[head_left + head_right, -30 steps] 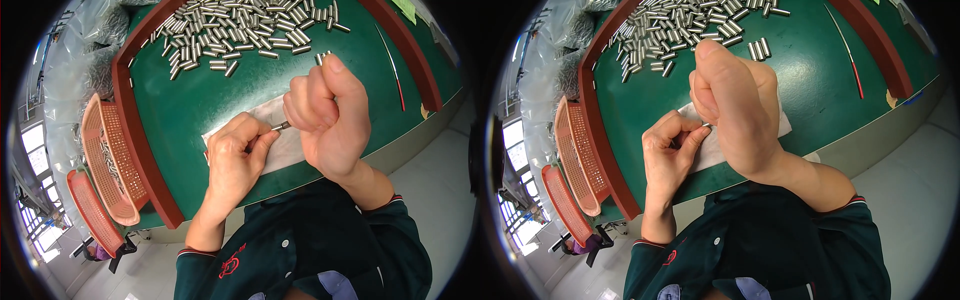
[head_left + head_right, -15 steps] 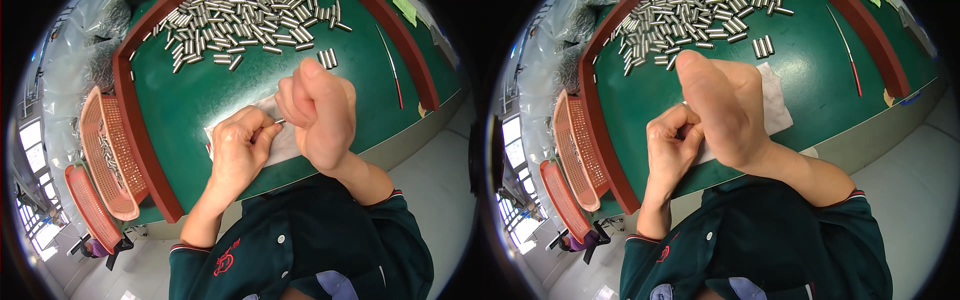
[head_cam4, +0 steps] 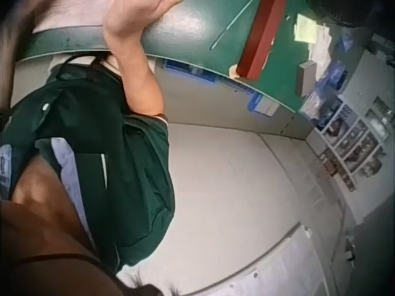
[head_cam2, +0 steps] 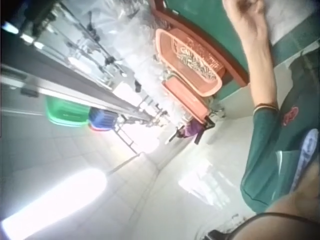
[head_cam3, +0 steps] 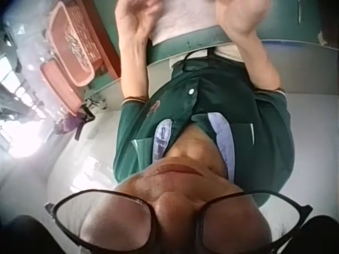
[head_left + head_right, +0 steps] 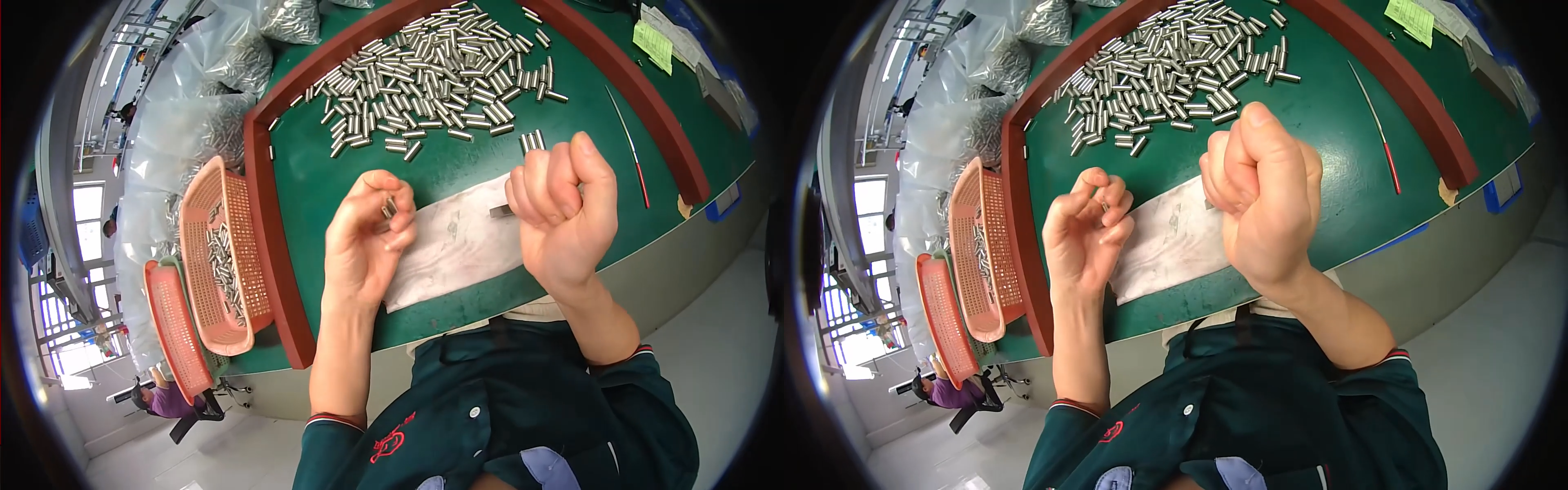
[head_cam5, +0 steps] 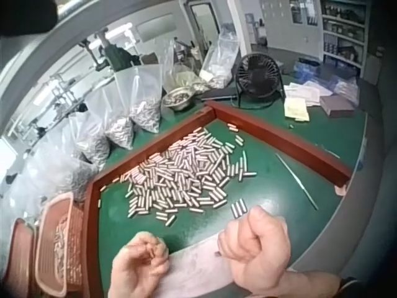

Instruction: Inspecting and assembling small metal cylindrical components using a precision needle tool at an industrial workstation.

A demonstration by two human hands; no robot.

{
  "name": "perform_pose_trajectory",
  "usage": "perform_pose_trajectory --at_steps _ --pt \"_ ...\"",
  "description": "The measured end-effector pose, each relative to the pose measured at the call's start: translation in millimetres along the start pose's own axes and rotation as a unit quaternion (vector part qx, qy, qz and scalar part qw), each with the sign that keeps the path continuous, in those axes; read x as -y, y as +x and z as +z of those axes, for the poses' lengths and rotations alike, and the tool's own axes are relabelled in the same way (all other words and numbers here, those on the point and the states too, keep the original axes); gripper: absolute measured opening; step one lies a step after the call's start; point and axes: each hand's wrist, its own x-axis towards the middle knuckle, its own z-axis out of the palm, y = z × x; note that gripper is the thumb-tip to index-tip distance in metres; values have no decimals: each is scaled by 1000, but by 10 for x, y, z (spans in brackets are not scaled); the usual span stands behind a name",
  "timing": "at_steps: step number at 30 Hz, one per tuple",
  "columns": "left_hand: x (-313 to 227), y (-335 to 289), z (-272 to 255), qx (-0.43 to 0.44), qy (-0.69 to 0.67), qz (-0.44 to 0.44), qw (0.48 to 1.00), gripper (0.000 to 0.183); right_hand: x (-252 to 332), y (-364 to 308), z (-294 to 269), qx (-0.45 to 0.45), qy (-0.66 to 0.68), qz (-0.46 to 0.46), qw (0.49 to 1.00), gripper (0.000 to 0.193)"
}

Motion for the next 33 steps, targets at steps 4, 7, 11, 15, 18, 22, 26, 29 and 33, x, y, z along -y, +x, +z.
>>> perform_pose_trajectory --at_steps 4,7,11,15,18,22,26,29,33 --pt "26 243 63 -148 510 183 827 14 -36 -7 -23 -2 11 7 1000 44" --pt "49 375 8 -188 697 241 649 16 -62 -2 -40 -5 14 12 1000 44" --pt "108 422 -46 -189 705 242 639 17 -59 -5 -22 -8 12 16 1000 44" --pt "107 369 25 -130 677 217 692 12 -64 4 -49 -14 12 11 1000 44" --pt "162 97 214 -51 667 160 726 10 -59 26 -72 -26 6 19 999 44" --pt "326 -77 153 -16 681 152 716 11 -74 21 4 -25 -4 43 999 43" --pt "304 -60 221 -33 693 112 712 12 -90 36 5 -24 -21 59 998 43" --pt "352 -59 159 -14 699 156 697 11 -98 42 8 -24 -26 72 997 43" --pt "372 -65 157 -15 686 166 708 10 -113 32 11 -24 -27 80 996 44"
